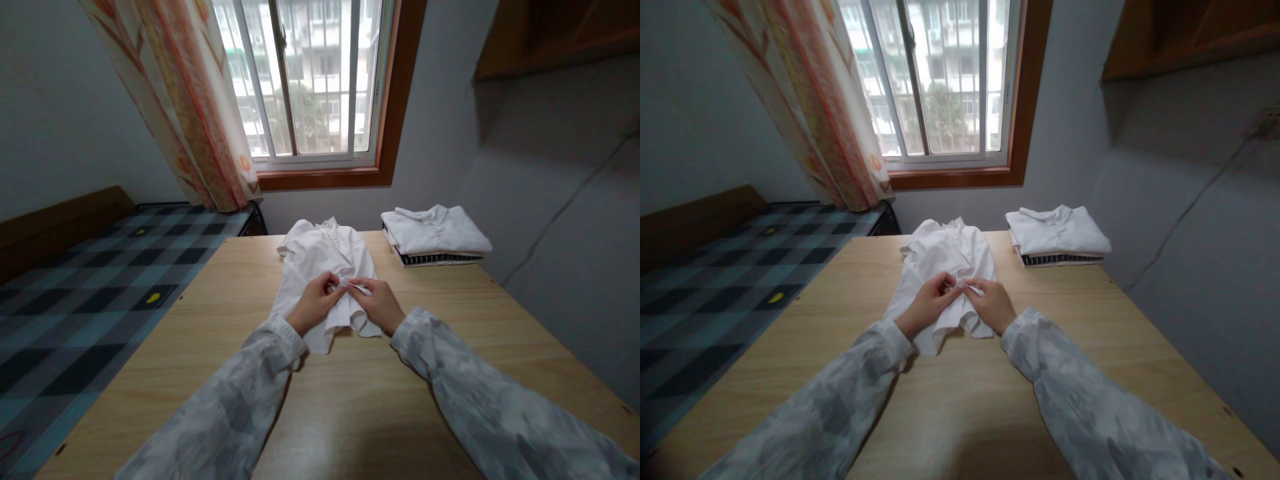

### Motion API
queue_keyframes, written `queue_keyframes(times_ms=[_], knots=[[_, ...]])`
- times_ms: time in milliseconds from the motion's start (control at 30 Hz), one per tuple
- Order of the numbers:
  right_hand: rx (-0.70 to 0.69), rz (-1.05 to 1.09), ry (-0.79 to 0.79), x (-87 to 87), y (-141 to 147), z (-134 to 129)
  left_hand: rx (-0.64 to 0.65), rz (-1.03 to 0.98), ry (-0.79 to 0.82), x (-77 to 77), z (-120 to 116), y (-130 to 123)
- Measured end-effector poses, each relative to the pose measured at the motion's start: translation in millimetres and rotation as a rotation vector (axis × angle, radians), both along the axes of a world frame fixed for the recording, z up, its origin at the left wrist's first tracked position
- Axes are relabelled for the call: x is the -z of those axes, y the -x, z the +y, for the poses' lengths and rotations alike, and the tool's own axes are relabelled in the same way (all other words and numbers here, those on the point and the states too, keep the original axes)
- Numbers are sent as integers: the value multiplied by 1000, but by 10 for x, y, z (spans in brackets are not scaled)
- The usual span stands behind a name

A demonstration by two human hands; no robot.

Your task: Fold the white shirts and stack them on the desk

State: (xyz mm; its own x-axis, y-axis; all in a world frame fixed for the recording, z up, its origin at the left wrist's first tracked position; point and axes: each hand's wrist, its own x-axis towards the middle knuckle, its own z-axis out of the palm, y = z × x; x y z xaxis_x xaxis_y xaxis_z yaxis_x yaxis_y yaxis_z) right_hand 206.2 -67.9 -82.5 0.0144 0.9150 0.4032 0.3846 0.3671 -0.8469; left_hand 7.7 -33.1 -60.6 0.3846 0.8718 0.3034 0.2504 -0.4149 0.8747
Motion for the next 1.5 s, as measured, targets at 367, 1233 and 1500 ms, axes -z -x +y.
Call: queue_keyframes(times_ms=[367,1233,1500], knots=[[37,-101,0,-60,9,-72,-5,-105,99,16,58,-3],[117,-607,-100,-165,-17,-221,48,-261,257,51,77,-1],[106,-735,-125,-222,4,-259,-5,-339,337,-12,45,-9]])
